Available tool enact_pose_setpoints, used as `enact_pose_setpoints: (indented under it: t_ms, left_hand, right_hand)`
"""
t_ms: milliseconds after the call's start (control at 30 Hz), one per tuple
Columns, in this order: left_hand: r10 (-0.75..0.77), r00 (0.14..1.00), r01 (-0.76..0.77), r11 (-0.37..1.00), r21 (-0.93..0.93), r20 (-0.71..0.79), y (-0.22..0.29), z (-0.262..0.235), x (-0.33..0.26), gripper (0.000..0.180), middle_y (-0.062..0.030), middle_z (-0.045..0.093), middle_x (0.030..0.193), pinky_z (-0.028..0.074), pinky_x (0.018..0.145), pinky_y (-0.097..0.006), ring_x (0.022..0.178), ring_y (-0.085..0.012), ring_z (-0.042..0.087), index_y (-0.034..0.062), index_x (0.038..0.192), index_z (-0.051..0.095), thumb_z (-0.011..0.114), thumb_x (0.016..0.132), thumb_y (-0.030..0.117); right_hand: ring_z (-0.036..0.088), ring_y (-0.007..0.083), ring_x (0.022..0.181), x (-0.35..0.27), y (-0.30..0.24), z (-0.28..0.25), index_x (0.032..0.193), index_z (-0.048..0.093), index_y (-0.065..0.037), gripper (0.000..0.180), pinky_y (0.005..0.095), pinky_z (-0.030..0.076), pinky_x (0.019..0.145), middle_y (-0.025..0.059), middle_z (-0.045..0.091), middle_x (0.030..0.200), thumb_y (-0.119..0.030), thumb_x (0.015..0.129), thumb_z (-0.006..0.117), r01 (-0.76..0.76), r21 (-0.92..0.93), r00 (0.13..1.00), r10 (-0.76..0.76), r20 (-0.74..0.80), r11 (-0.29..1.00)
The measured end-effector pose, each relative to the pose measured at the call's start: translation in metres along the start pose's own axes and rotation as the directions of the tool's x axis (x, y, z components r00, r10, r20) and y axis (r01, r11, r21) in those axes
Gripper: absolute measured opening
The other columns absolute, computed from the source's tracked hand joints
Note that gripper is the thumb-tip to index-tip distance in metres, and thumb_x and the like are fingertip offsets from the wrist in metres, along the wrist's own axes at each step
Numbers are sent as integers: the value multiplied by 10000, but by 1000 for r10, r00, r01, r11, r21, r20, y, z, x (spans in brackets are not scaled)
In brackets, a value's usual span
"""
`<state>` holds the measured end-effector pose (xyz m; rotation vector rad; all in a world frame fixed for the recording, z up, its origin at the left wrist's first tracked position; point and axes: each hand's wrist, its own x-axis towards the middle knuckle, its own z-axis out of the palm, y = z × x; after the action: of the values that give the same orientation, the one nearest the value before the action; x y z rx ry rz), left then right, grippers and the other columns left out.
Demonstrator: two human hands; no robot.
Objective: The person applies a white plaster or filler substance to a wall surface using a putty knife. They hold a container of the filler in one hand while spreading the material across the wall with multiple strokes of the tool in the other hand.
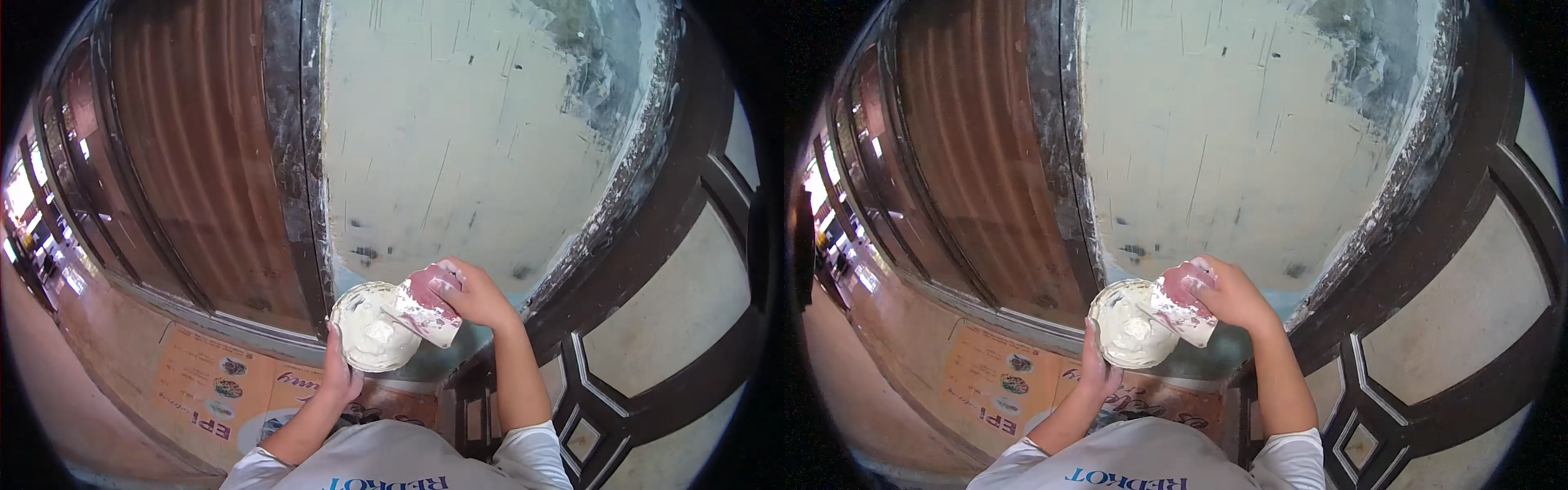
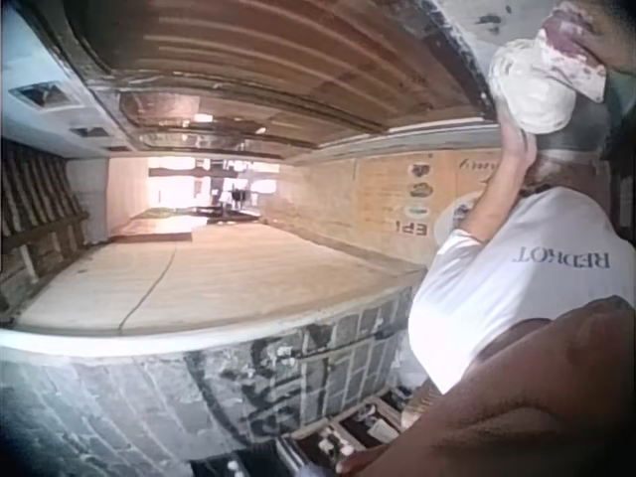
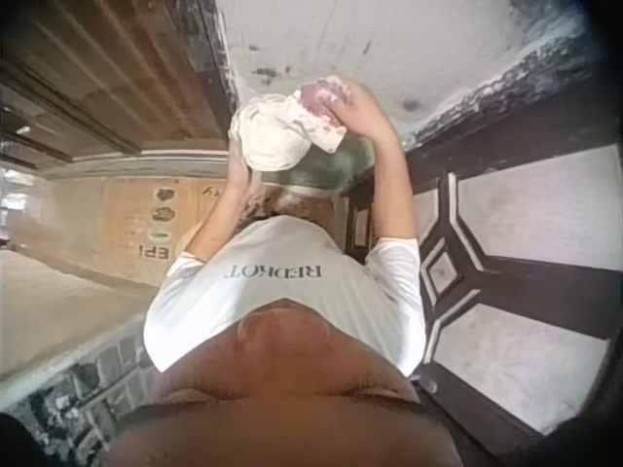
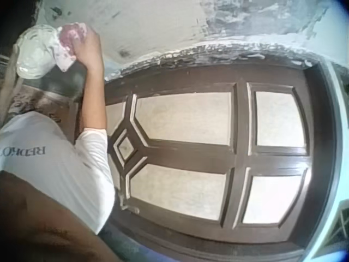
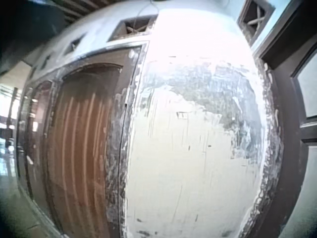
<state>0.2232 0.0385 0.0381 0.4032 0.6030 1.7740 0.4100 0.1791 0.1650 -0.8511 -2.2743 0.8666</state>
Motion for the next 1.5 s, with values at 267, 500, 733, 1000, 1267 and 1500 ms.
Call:
enact_pose_setpoints:
  t_ms: [267, 500, 733, 1000, 1267, 1500]
  left_hand:
    - [61, 997, -61, 998, -14, -43, -4, -10, -3, 636, -117, 455, 1479, 377, 1128, -429, 1338, -279, 468, 85, 1481, 362, 339, 1032, 535]
    - [66, 995, -67, 998, -7, -72, 16, -21, 3, 652, -109, 430, 1501, 369, 1136, -410, 1356, -269, 447, 73, 1490, 341, 321, 1035, 540]
    - [7, 997, -7, 1000, 4, -75, 11, -31, 9, 640, -107, 430, 1499, 375, 1133, -417, 1359, -270, 445, 71, 1485, 351, 321, 1038, 528]
    - [-13, 995, 4, 996, -93, -96, 29, -53, 12, 630, -101, 465, 1477, 397, 1119, -444, 1340, -292, 469, 96, 1475, 385, 289, 1037, 538]
    - [23, 999, -25, 998, -62, -34, 28, -68, 7, 619, -99, 484, 1461, 403, 1116, -450, 1332, -288, 479, 102, 1462, 406, 301, 1033, 536]
    - [25, 993, -40, 992, -124, -115, 35, -76, 1, 593, -84, 493, 1455, 424, 1094, -449, 1313, -282, 497, 112, 1452, 425, 308, 1037, 520]
  right_hand:
    - [649, 192, 812, -7, 7, 15, 1069, 626, -22, 246, 350, 515, 761, 122, 691, 897, -157, 870, 680, 61, -71, 991, -52, 122, 996]
    - [602, 153, 782, -29, 36, 25, 1044, 596, -17, 240, 323, 500, 753, 93, 672, 866, -161, 879, 694, 6, 34, 1000, -6, -3, 999]
    - [550, 115, 916, -54, 61, 81, 1141, 487, -28, 458, 289, 487, 790, 63, 576, 1007, -240, 846, 766, -193, 340, 976, 215, -29, 920]
    - [631, 296, 914, -15, 99, 58, 1058, 516, -27, 477, 410, 493, 807, 160, 633, 983, -312, 792, 791, -302, -122, 858, 213, -467, 946]
    - [605, 262, 975, 46, 103, 27, 1026, 599, -103, 419, 452, 397, 846, 67, 623, 983, -414, 791, 751, -207, -788, 929, -136, -344, 580]
    - [598, 242, 943, 63, 84, 3, 984, 613, -136, 347, 464, 385, 830, 42, 613, 947, -409, 806, 734, -227, -781, 915, -146, -375, 582]
